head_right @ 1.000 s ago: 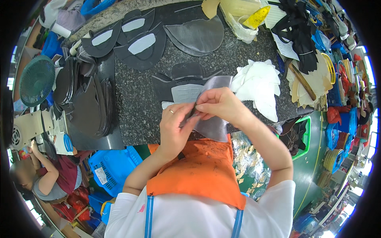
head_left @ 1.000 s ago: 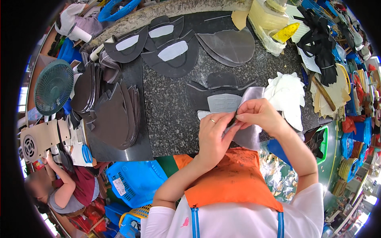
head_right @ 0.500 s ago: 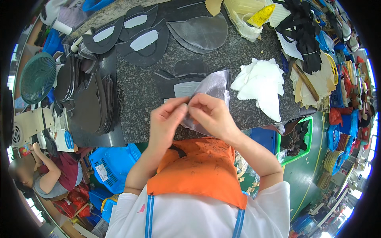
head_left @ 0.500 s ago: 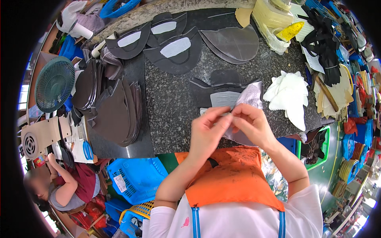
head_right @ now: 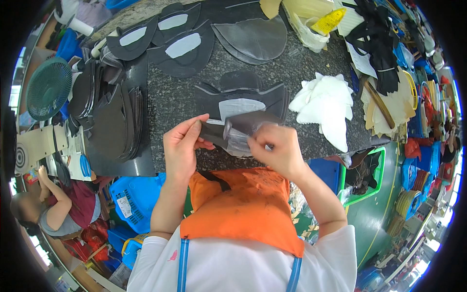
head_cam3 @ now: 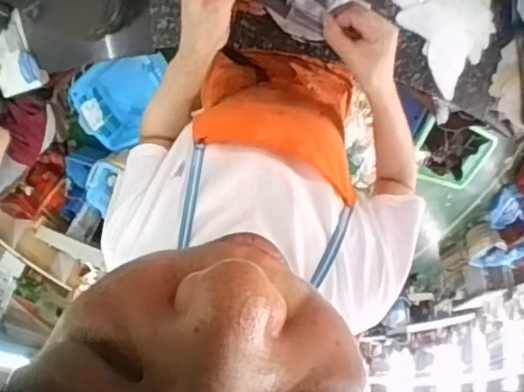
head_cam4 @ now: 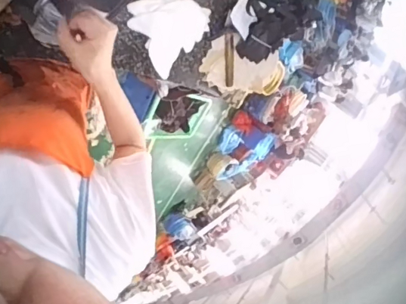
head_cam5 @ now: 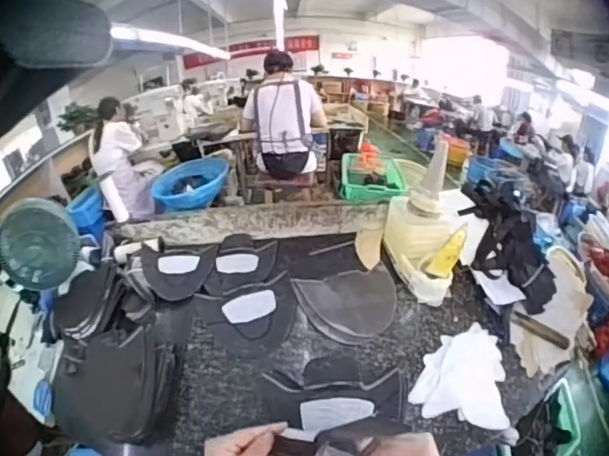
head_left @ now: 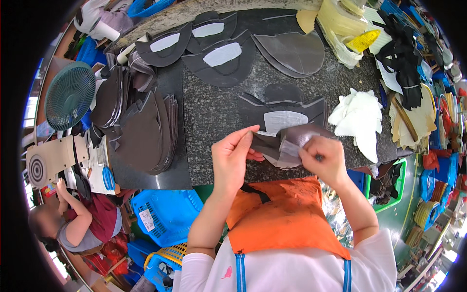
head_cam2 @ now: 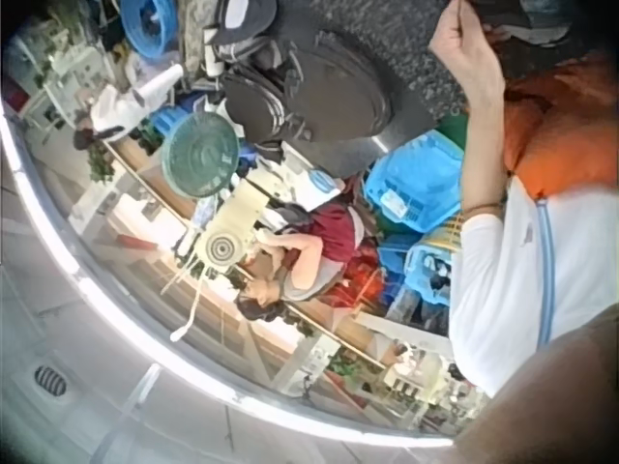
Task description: The person attaches white padding pieces and inner linings onto leather shoe components by hand. Then, the person applies adhesive to the leather shoe components using a yellow applicator tool.
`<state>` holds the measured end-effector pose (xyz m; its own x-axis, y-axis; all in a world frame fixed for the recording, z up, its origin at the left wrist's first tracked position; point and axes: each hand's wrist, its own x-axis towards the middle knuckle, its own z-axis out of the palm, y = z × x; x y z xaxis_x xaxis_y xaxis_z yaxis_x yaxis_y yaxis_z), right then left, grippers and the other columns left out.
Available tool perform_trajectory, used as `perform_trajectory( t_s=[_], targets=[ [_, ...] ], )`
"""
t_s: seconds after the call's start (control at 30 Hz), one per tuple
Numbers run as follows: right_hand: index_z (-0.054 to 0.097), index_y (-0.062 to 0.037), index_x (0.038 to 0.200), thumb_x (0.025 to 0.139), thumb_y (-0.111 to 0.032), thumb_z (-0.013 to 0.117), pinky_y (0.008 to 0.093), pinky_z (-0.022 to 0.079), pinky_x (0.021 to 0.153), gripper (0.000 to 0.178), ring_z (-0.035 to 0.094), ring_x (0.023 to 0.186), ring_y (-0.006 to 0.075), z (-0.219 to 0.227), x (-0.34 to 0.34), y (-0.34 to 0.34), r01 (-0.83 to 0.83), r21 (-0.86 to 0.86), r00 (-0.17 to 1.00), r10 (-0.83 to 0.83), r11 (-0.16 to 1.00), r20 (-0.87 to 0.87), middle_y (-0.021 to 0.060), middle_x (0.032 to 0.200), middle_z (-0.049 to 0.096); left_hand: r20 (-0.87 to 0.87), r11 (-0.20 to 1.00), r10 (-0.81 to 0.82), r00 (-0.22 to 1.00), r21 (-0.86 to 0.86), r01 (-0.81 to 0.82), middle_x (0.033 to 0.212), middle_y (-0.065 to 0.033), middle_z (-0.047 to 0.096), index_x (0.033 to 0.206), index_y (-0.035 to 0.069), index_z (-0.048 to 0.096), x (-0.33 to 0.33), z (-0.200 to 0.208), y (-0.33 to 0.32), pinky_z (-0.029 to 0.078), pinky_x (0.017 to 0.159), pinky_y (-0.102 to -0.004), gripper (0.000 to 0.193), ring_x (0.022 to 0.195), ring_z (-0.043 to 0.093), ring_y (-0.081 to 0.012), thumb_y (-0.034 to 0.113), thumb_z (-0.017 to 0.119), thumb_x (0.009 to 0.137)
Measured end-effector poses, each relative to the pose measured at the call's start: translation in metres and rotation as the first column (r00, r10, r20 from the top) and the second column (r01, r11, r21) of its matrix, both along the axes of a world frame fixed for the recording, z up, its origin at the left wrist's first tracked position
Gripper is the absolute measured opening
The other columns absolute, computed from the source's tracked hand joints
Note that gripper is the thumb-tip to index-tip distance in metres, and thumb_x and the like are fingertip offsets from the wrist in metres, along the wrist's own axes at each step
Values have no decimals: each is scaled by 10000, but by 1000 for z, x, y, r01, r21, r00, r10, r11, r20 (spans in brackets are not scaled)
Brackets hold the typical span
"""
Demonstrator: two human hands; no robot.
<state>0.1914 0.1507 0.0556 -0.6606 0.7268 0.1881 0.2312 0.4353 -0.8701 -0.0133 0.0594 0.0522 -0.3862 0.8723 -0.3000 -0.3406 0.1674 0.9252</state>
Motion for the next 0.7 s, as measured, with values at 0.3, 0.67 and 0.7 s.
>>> perform_trajectory(
  t_s=[0.3, 0.67, 0.7],
  targets=[
    [381, -11, 1297, 938, 10, 511, 227, 474, 700, 383, 577, 856, 84, 14, -59, -32, 263, -577, 787, -518, 773, -335, 69, 989, 593, -785, 868, 394, 479, 489, 88, 666, -74, 560, 1006, 20, 664, 35, 9, 36, 400, 477, -350, 177, 519, 500, -229, -23, 642, 835],
    [638, -35, 1059, 989, -71, 502, 198, 380, 562, 158, 436, 641, 18, -29, 31, -17, 651, -135, 749, -661, 747, -50, -44, 738, 540, 233, 960, 175, 957, 176, -218, 896, -41, 677, 998, -29, 654, 7, -2, 37, 495, 700, -225, 172, 763, 604, -66, 120, 570, 976],
    [630, -26, 1063, 978, -55, 504, 228, 422, 586, 154, 479, 637, 51, -35, 53, -17, 658, 86, 746, -663, 748, 63, 0, 749, 577, 356, 977, 108, 928, 134, -165, 902, -47, 683, 997, -26, 656, 8, -3, 37, 503, 700, -235, 168, 760, 617, -79, 119, 575, 971]
  ],
)
